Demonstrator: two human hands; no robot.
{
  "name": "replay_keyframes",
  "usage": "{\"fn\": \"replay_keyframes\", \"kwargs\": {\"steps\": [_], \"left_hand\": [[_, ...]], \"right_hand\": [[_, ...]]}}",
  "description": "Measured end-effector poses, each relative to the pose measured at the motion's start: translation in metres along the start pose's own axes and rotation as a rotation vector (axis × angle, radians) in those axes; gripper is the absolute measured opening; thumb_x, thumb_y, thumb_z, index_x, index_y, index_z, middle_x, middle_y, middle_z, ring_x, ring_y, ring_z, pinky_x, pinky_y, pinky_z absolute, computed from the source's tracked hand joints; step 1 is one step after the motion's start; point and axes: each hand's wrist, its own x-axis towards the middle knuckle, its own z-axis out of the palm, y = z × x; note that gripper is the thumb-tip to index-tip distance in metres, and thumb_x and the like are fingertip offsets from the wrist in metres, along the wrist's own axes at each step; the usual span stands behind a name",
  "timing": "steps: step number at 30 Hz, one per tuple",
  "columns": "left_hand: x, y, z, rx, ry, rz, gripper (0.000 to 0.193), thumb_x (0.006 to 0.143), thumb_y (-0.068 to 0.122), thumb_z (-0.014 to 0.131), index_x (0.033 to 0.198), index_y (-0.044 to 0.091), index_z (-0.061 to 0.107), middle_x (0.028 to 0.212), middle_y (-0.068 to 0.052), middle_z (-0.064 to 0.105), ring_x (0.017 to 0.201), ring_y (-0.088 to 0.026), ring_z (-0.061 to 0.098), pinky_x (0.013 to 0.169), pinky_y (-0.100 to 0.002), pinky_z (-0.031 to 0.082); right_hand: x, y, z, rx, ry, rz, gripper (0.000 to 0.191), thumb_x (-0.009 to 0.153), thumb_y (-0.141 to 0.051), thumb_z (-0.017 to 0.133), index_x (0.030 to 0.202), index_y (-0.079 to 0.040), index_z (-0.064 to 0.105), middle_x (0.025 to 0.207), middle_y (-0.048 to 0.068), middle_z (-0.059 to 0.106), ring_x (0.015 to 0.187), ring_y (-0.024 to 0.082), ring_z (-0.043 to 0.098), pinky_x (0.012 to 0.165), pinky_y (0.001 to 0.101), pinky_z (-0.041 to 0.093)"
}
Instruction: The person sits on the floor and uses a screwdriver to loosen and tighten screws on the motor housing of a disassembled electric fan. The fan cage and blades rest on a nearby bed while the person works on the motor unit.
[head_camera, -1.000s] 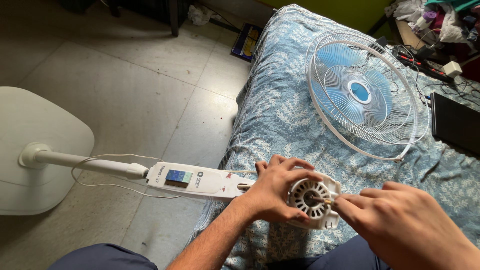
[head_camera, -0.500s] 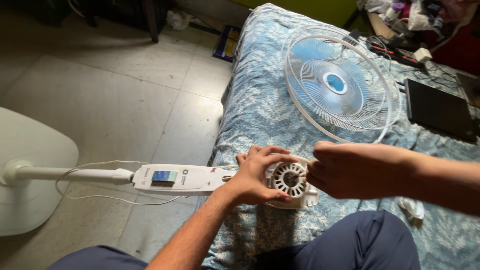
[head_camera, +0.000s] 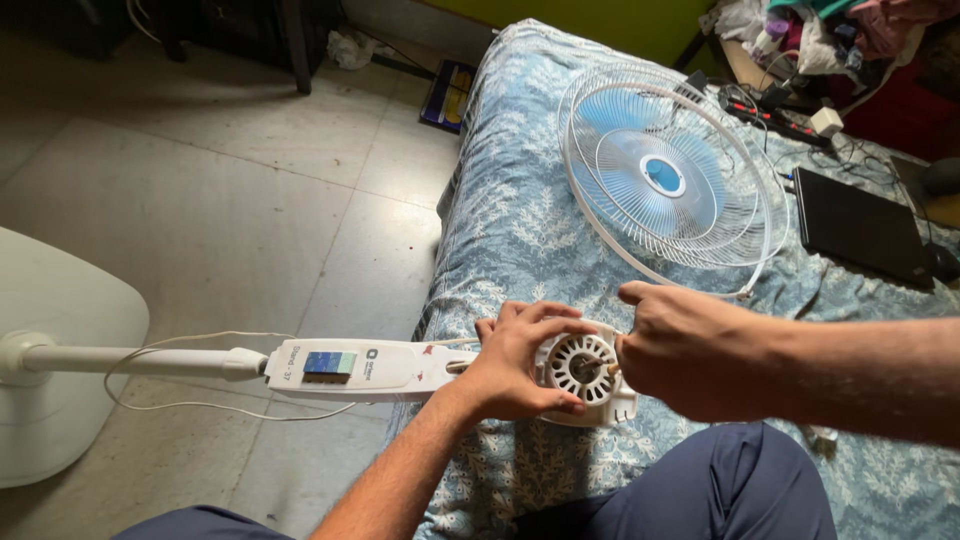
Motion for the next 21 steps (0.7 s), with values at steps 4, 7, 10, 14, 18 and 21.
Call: {"fn": "replay_keyframes", "kwargs": {"steps": [4,7,10,14,18,21], "left_hand": [[-0.001,-0.001,-0.003,-0.009,0.020,0.013,0.096,0.047,0.060,0.095,0.135,0.031,0.069,0.148,0.002,0.056,0.137,-0.025,0.039,0.109,-0.048,0.023],[-0.002,0.000,-0.002,-0.002,0.016,0.010,0.096,0.048,0.061,0.094,0.136,0.033,0.069,0.147,0.003,0.056,0.136,-0.025,0.040,0.109,-0.047,0.025],[-0.002,0.000,0.000,-0.013,0.013,0.006,0.095,0.047,0.059,0.095,0.135,0.032,0.069,0.147,0.003,0.056,0.136,-0.025,0.039,0.109,-0.049,0.024],[-0.003,-0.002,0.001,-0.028,0.043,0.017,0.092,0.049,0.055,0.095,0.135,0.032,0.070,0.147,0.003,0.057,0.136,-0.026,0.040,0.108,-0.050,0.025],[-0.003,-0.003,0.001,-0.062,0.057,0.049,0.092,0.048,0.055,0.096,0.133,0.028,0.070,0.147,0.002,0.057,0.135,-0.026,0.041,0.109,-0.049,0.023],[-0.003,-0.003,0.000,-0.035,0.030,0.014,0.094,0.047,0.058,0.094,0.133,0.030,0.070,0.146,0.004,0.058,0.134,-0.025,0.042,0.107,-0.047,0.026]], "right_hand": [[0.013,0.006,-0.004,0.540,-0.002,0.278,0.016,0.089,-0.015,0.060,0.090,-0.009,0.075,0.075,0.009,0.067,0.068,0.023,0.066,0.070,0.0419,0.058],[0.029,0.020,0.004,0.851,-0.175,0.365,0.023,0.094,-0.021,0.060,0.093,-0.004,0.076,0.083,0.012,0.070,0.074,0.028,0.070,0.067,0.0455,0.056],[0.036,0.023,0.019,0.943,-0.239,0.273,0.026,0.096,-0.022,0.057,0.091,-0.003,0.074,0.081,0.014,0.074,0.068,0.029,0.073,0.062,0.0449,0.053],[0.028,0.011,0.034,0.438,-0.027,0.060,0.015,0.092,-0.017,0.062,0.086,-0.008,0.072,0.076,0.009,0.072,0.069,0.023,0.074,0.054,0.0382,0.055],[0.027,0.001,0.034,-0.120,0.003,-0.109,0.016,0.089,-0.013,0.069,0.076,-0.007,0.075,0.074,0.006,0.070,0.072,0.025,0.068,0.058,0.0427,0.052],[0.030,-0.002,0.035,-0.474,0.016,-0.274,0.016,0.087,-0.015,0.071,0.075,-0.008,0.078,0.073,0.003,0.070,0.066,0.019,0.065,0.070,0.0402,0.048]]}}
